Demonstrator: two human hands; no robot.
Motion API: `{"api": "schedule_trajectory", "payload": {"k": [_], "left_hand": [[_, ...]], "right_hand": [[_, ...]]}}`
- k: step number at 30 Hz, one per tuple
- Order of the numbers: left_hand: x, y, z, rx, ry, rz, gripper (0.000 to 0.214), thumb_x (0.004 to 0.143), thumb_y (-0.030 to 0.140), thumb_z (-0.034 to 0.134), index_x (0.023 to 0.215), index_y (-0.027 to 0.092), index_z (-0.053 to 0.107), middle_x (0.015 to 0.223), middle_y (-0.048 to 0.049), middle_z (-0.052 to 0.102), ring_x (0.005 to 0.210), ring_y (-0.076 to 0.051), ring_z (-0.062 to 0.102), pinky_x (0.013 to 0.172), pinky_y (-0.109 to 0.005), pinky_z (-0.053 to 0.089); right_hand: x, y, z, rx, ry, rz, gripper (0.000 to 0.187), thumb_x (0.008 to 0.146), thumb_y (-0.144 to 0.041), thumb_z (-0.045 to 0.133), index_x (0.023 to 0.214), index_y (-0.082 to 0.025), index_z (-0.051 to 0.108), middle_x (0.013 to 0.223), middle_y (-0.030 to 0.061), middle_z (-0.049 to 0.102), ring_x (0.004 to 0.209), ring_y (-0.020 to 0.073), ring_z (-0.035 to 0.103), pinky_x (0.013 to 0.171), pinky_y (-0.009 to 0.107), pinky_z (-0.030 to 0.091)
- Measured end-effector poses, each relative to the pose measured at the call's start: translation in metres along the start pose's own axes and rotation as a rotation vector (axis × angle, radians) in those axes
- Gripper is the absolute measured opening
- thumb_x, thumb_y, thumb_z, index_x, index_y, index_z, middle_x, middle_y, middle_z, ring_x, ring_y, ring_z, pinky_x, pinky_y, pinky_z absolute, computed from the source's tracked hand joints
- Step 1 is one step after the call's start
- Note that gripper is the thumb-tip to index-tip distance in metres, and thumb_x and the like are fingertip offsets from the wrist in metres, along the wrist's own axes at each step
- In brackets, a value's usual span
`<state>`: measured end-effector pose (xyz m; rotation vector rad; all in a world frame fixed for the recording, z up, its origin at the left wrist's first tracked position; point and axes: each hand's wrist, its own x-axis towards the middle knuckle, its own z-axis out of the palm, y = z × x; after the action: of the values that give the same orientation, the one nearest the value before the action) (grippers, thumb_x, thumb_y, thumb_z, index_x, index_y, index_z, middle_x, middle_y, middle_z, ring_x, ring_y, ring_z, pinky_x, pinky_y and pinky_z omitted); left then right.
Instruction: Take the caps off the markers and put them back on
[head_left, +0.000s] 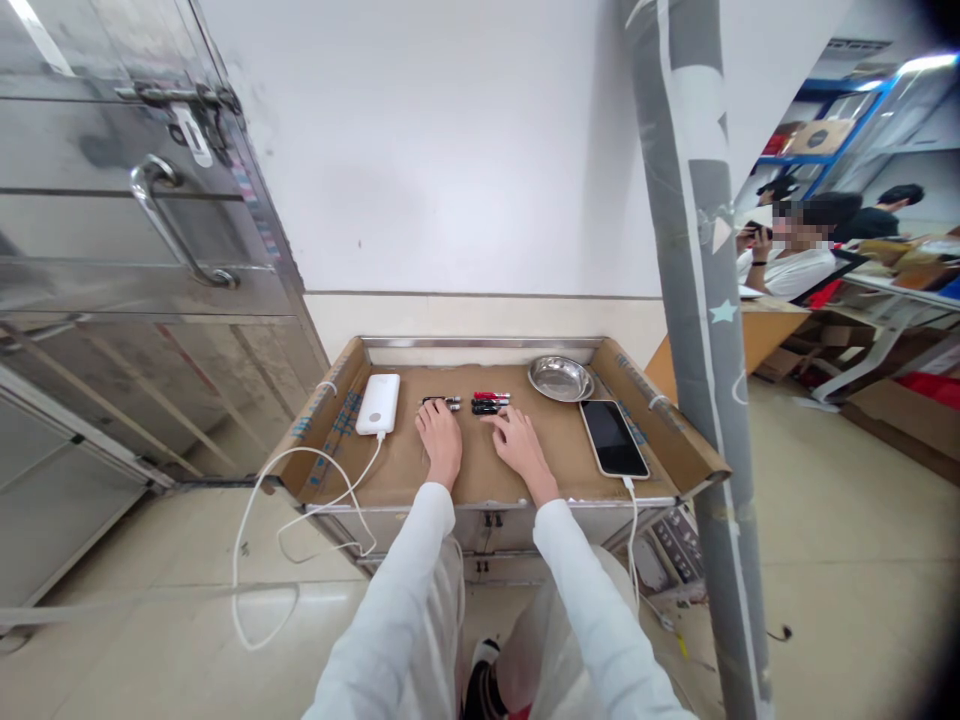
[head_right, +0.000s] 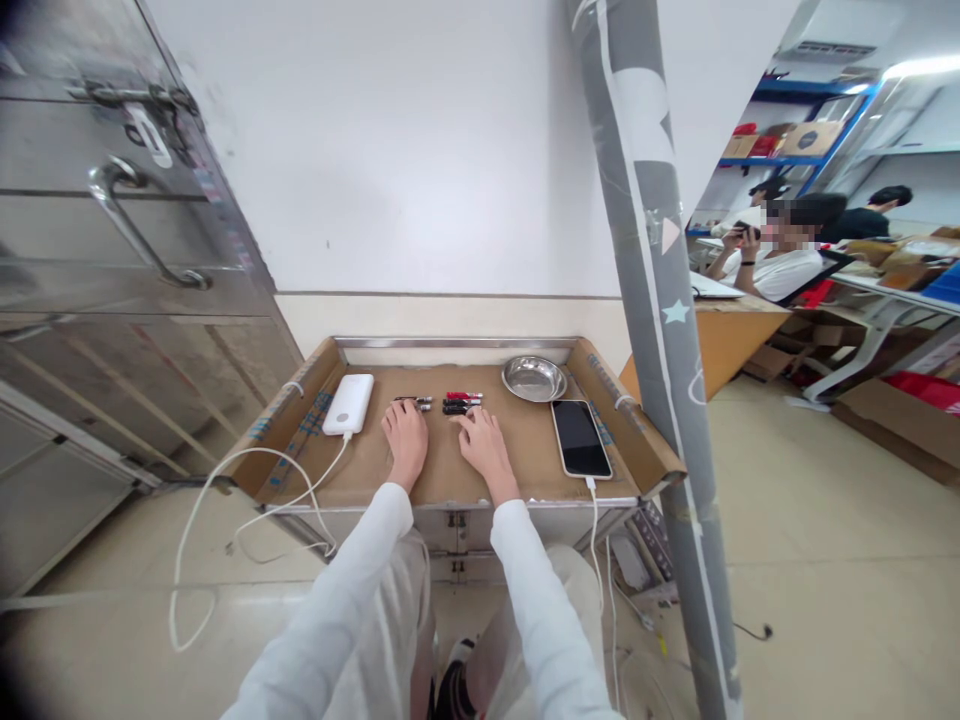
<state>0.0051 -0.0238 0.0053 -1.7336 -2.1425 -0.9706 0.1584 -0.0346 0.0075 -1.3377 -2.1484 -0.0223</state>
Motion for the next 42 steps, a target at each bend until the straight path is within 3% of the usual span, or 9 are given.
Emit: {"api": "schedule_trajectory", "payload": {"k": [10, 15, 19, 25, 33, 42], "left_hand": [[0.000, -0.003, 0.003, -0.053, 0.013, 0.019, 0.021, 0.094, 0.023, 0.034, 0.096, 0.015, 0.053, 0.097, -0.0143, 0.058, 0.097, -0.028, 0.053, 0.089, -0.047, 0.041], [0.001, 0.001, -0.006, -0.243, -0.147, 0.315, 0.023, 0.095, 0.032, 0.038, 0.103, 0.019, 0.056, 0.097, -0.0076, 0.059, 0.086, -0.019, 0.059, 0.080, -0.032, 0.047], [-0.001, 0.003, -0.011, -0.440, -0.213, 0.490, 0.022, 0.093, 0.037, 0.044, 0.105, 0.025, 0.058, 0.099, -0.0030, 0.056, 0.084, -0.014, 0.061, 0.077, -0.025, 0.049], [-0.001, 0.002, -0.004, -0.702, -0.116, 0.443, 0.021, 0.090, 0.031, 0.052, 0.109, 0.022, 0.050, 0.105, -0.0046, 0.057, 0.094, -0.013, 0.062, 0.084, -0.027, 0.052], [0.000, 0.002, -0.007, -0.758, -0.089, 0.351, 0.022, 0.095, 0.030, 0.041, 0.114, 0.021, 0.046, 0.108, -0.0079, 0.058, 0.098, -0.015, 0.061, 0.087, -0.031, 0.053], [0.001, 0.000, -0.012, -0.778, -0.006, 0.208, 0.022, 0.096, 0.030, 0.037, 0.112, 0.019, 0.047, 0.110, -0.0099, 0.058, 0.104, -0.017, 0.059, 0.089, -0.033, 0.050]], "right_hand": [[0.001, 0.000, 0.001, -0.002, 0.006, 0.036, 0.039, 0.086, -0.013, 0.041, 0.120, -0.022, 0.057, 0.106, 0.0099, 0.057, 0.098, 0.0237, 0.050, 0.087, 0.038, 0.041], [0.002, -0.002, -0.003, 0.117, 0.098, 0.024, 0.055, 0.086, -0.013, 0.039, 0.140, -0.023, 0.036, 0.127, 0.0121, 0.048, 0.115, 0.0244, 0.048, 0.093, 0.040, 0.043], [0.002, 0.000, -0.001, 0.176, 0.095, -0.002, 0.044, 0.086, -0.011, 0.038, 0.127, -0.023, 0.050, 0.120, 0.0106, 0.052, 0.110, 0.0227, 0.052, 0.095, 0.040, 0.044], [0.001, 0.005, 0.006, 0.148, 0.060, 0.017, 0.031, 0.088, -0.013, 0.039, 0.111, -0.019, 0.059, 0.106, 0.0108, 0.059, 0.099, 0.0237, 0.053, 0.090, 0.041, 0.046], [0.002, 0.014, 0.014, 0.301, 0.080, 0.013, 0.040, 0.087, -0.012, 0.040, 0.122, -0.022, 0.056, 0.114, 0.0089, 0.063, 0.102, 0.0218, 0.057, 0.092, 0.041, 0.047], [-0.001, 0.011, 0.009, 0.330, 0.094, 0.131, 0.027, 0.091, -0.024, 0.045, 0.113, -0.021, 0.061, 0.103, 0.0090, 0.067, 0.093, 0.0215, 0.064, 0.086, 0.035, 0.049]]}}
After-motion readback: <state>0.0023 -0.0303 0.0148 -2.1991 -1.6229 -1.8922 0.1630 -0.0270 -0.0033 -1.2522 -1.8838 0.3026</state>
